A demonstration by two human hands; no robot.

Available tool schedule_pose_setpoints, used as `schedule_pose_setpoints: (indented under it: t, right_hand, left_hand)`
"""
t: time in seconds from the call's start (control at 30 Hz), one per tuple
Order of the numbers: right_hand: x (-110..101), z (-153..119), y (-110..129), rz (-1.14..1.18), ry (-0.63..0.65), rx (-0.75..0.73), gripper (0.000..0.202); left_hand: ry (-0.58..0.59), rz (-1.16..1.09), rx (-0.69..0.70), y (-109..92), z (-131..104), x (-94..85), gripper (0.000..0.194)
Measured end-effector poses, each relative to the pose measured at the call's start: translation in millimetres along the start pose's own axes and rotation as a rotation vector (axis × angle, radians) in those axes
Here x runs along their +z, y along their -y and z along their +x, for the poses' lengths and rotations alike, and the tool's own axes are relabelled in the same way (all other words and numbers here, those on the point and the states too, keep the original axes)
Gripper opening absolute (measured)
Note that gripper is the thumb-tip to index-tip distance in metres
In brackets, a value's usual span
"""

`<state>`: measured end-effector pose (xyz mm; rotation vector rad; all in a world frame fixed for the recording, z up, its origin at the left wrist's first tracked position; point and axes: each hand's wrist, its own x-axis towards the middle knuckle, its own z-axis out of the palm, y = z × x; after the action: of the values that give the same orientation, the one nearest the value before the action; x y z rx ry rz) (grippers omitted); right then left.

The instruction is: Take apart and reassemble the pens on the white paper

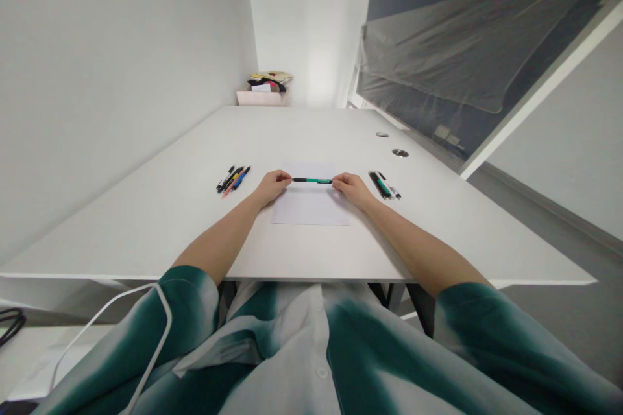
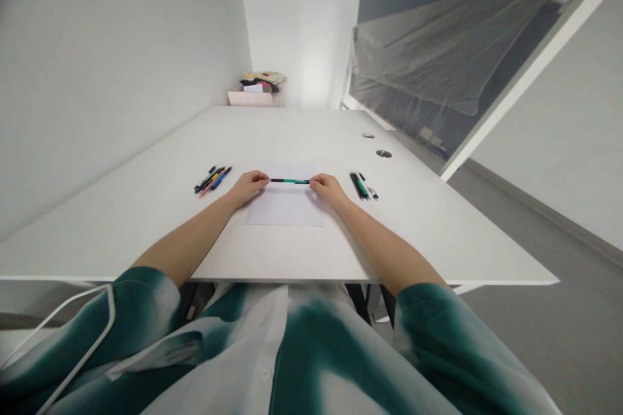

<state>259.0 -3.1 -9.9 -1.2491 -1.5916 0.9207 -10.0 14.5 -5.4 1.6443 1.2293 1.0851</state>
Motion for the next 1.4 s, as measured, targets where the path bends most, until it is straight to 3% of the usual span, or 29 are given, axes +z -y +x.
schedule_pose_setpoints:
  t: [1.4]
  right_hand:
    - [1.4, 2.8, -3.5, 0.108, -0.032, 0.02, 0.028]
  left_hand:
    - [-0.02, 0.141, 0.007, -1.8, -1.2, 0.0, 0.022]
